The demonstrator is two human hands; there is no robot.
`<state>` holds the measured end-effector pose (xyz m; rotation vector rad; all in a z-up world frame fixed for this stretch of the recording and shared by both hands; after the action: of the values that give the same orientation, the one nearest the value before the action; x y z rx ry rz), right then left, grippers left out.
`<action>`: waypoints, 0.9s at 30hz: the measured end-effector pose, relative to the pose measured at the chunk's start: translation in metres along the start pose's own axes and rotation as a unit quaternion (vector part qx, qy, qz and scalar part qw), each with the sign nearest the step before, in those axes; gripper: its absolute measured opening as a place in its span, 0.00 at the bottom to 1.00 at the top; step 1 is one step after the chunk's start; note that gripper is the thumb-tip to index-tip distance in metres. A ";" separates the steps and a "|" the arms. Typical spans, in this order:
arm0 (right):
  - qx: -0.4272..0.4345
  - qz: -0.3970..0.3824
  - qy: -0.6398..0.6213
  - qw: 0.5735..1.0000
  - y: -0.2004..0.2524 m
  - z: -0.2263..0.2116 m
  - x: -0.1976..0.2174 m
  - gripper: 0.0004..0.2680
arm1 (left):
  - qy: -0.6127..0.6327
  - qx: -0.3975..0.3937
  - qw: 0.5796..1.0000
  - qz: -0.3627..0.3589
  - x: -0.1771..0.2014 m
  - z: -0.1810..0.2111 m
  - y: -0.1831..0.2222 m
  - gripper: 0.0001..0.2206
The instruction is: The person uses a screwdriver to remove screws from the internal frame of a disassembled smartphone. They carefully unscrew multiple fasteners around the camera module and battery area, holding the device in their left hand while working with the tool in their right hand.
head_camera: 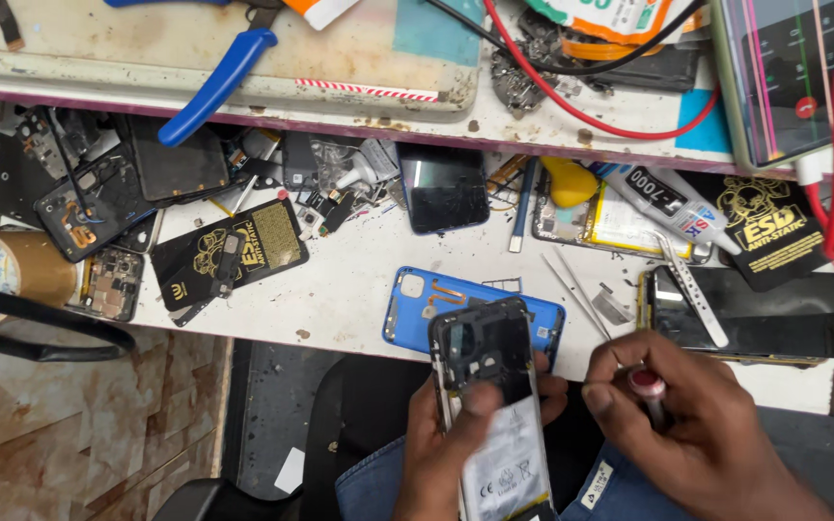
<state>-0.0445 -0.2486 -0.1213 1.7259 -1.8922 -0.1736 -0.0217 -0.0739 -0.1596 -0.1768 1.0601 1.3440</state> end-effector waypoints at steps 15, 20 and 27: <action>0.145 -0.024 0.217 0.965 0.017 -0.023 0.002 0.09 | -0.250 -0.070 0.964 -0.049 -0.037 0.019 0.005 0.12; 0.168 -0.004 0.171 0.971 0.019 -0.030 0.007 0.08 | -0.270 -0.100 0.957 -0.038 -0.041 0.024 0.002 0.14; 0.105 0.086 0.061 0.989 0.021 -0.023 0.036 0.02 | -0.138 -0.061 0.988 -0.023 -0.048 0.020 0.000 0.17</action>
<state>-0.0517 -0.2731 -0.0816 1.6530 -2.0143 0.2011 -0.0044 -0.0943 -0.1146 -0.1021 0.7382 1.3475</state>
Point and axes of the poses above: each hand's wrist, its own y-axis away from the middle knuckle, its own x-axis out of the back of the hand, z = x × y, the point moved 8 cm from there along -y, towards the middle knuckle, and after that the axes turned 14 degrees about -x, right-handed, at the moved point
